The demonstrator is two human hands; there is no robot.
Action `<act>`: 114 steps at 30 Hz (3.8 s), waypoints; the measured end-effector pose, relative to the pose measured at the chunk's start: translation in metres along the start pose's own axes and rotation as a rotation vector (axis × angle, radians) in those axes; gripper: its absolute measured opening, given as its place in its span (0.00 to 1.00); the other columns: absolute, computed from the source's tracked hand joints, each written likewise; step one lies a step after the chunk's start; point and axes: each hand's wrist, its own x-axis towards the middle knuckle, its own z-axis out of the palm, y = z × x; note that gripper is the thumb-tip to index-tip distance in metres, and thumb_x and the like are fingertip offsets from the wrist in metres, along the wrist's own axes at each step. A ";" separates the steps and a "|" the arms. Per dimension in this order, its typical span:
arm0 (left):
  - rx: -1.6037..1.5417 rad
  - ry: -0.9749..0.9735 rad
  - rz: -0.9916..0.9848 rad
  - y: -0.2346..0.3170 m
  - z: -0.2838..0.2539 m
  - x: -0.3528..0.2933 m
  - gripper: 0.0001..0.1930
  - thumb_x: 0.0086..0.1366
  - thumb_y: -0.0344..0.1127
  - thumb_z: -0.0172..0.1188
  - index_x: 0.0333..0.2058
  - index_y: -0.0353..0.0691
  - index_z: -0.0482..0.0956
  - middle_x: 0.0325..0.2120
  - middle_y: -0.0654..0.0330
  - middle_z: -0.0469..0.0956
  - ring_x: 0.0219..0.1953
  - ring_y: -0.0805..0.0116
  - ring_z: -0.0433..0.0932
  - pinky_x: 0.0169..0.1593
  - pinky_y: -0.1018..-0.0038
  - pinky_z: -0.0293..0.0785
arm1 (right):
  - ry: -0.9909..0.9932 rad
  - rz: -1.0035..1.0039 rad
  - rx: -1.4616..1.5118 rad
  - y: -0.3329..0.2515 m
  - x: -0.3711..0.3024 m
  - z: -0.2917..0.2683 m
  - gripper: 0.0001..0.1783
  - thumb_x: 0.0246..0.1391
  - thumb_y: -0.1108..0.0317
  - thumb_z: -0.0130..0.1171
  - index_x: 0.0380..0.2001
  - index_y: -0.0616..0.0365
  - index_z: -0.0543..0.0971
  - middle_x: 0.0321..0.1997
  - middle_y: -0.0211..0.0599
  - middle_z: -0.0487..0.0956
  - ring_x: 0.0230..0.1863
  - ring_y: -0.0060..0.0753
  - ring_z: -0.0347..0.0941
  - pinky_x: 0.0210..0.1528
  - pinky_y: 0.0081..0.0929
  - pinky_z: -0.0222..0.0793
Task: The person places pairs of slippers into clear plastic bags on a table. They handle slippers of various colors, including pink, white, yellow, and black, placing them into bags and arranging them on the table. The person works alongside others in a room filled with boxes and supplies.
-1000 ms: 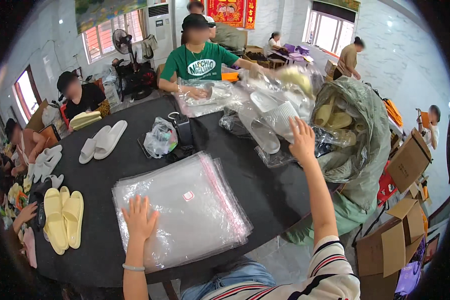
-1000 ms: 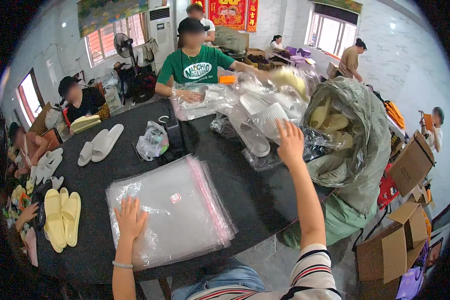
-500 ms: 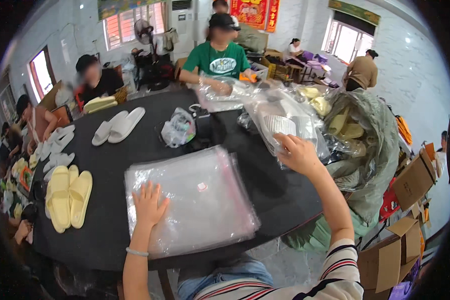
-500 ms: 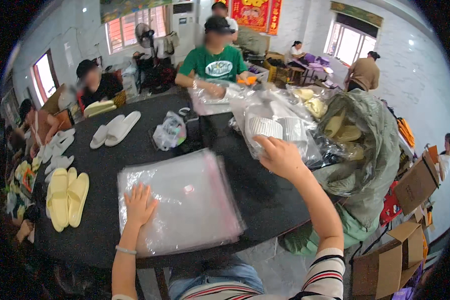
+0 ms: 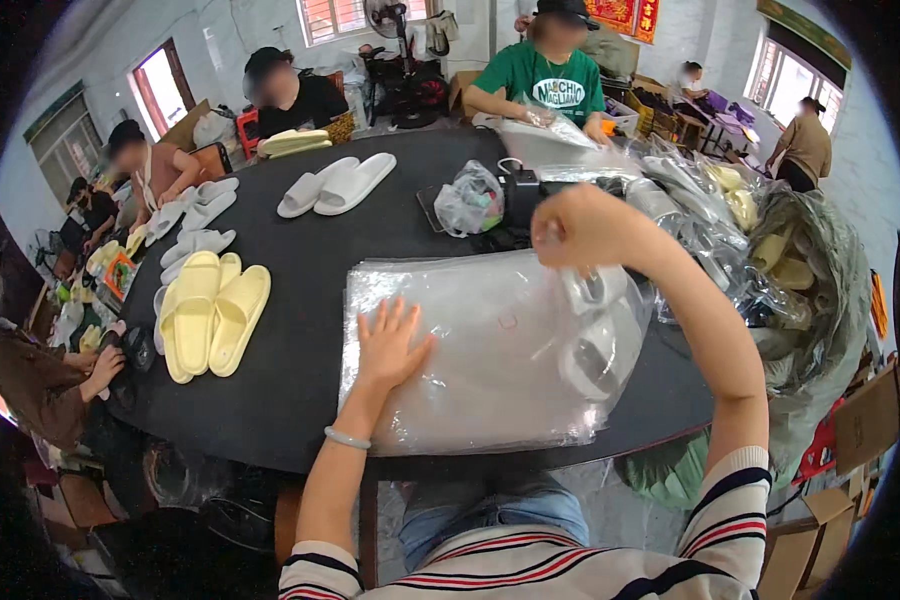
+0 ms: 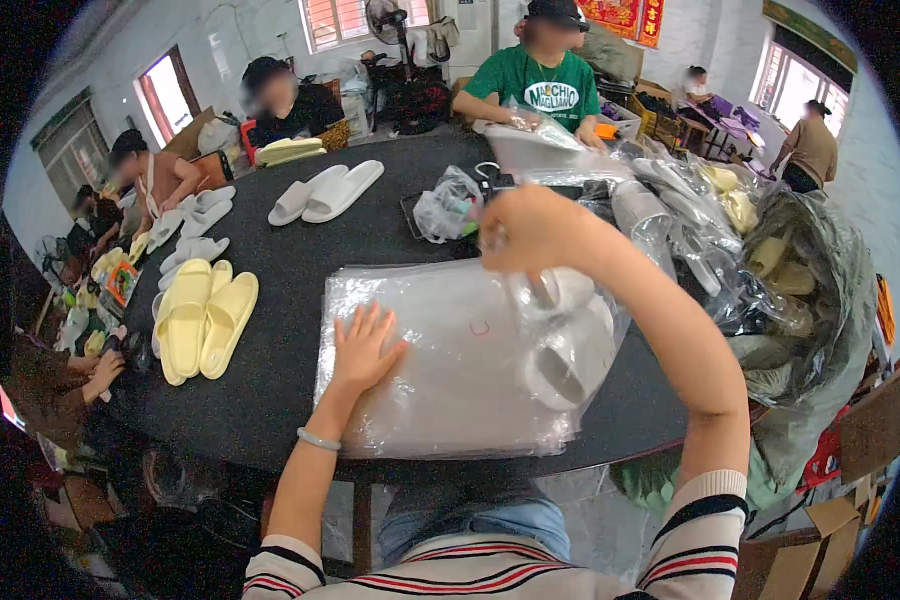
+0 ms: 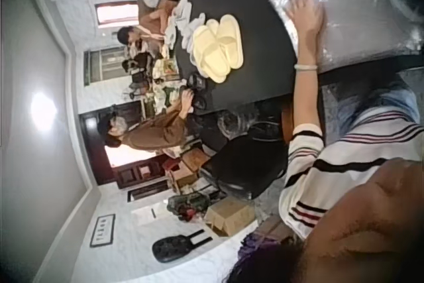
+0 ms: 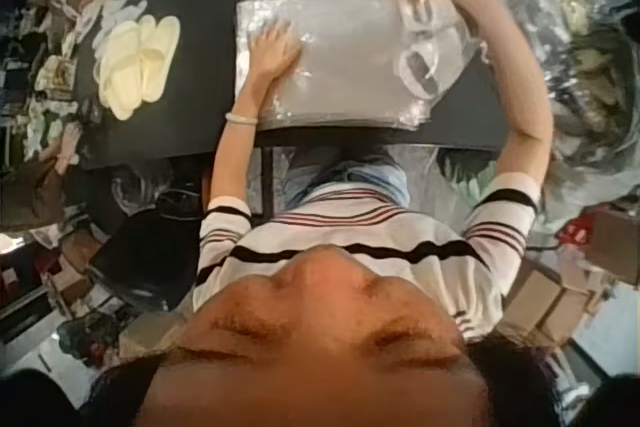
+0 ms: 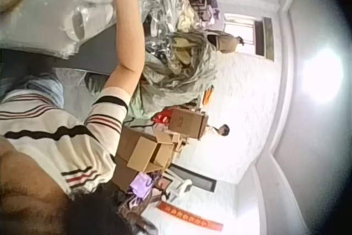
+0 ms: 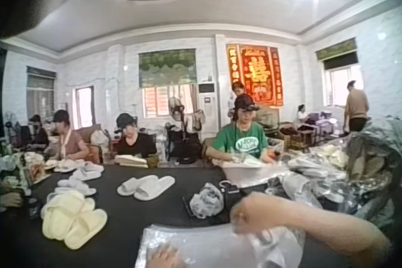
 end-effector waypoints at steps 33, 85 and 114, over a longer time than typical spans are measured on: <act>-1.262 0.246 -0.457 -0.066 0.012 0.006 0.20 0.69 0.34 0.54 0.57 0.35 0.68 0.38 0.63 0.77 0.35 0.79 0.73 0.38 0.81 0.69 | -0.027 -0.452 1.612 0.123 -0.056 0.172 0.16 0.65 0.63 0.49 0.47 0.61 0.79 0.53 0.48 0.77 0.55 0.34 0.71 0.54 0.30 0.68; -1.174 0.311 -0.308 -0.053 0.005 0.001 0.20 0.68 0.27 0.50 0.58 0.40 0.66 0.15 0.65 0.69 0.18 0.77 0.68 0.28 0.78 0.66 | 0.268 0.408 -0.049 0.174 -0.187 0.139 0.11 0.46 0.75 0.57 0.36 0.57 0.79 0.28 0.45 0.78 0.30 0.50 0.76 0.33 0.37 0.70; -0.723 0.609 -0.293 -0.073 0.003 0.056 0.10 0.65 0.37 0.56 0.38 0.37 0.76 0.34 0.57 0.78 0.37 0.63 0.77 0.41 0.65 0.73 | 0.480 0.056 0.304 0.203 -0.161 0.196 0.09 0.52 0.71 0.55 0.38 0.59 0.78 0.37 0.36 0.74 0.42 0.37 0.68 0.46 0.29 0.64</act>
